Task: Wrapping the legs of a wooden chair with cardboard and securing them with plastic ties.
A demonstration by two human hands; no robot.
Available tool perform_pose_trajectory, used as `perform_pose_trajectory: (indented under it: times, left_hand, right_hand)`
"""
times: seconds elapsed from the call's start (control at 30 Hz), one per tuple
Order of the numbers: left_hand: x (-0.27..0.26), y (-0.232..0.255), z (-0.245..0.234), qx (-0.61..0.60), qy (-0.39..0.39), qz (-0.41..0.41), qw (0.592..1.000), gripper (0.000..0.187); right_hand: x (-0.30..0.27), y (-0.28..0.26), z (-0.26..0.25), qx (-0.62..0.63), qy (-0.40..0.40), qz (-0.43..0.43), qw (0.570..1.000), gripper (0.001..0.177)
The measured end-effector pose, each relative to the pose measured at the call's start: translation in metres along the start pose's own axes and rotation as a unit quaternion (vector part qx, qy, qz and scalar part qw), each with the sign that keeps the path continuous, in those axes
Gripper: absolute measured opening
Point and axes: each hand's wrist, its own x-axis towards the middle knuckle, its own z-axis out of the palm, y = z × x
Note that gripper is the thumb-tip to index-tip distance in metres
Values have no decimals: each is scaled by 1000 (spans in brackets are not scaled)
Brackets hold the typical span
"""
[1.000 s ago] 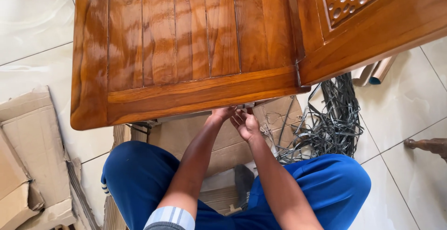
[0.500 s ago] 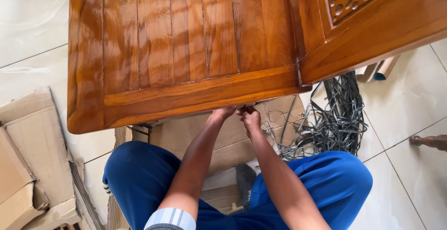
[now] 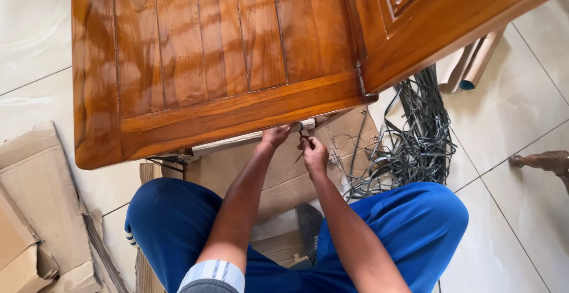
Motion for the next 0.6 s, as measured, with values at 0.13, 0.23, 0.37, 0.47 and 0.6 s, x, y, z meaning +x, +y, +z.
perform_pose_trajectory:
  times: [0.13,0.23,0.37,0.47,0.6]
  left_hand:
    - [-5,74,-73,133,137,83,978,23]
    - [-12,142,-128,80,95,-26,992,32]
    - [-23,180,-157,-86,96,-118,985,30]
    - [-27,175,-159,-133,92,-92,982,14]
    - [-27,177,-151,-143,51,-112,982,19]
  right_hand:
    - [-14,-17,-12,135,-13,67,988,16]
    - [-26,-37,-27,228,-35,95,968,12]
    - [-45,-60,-47,316,-82,127,937,14]
    - [-49,-51,-52,312,-122,116,935,31]
    - [-51,-40,-52,245,-118,29,962,35]
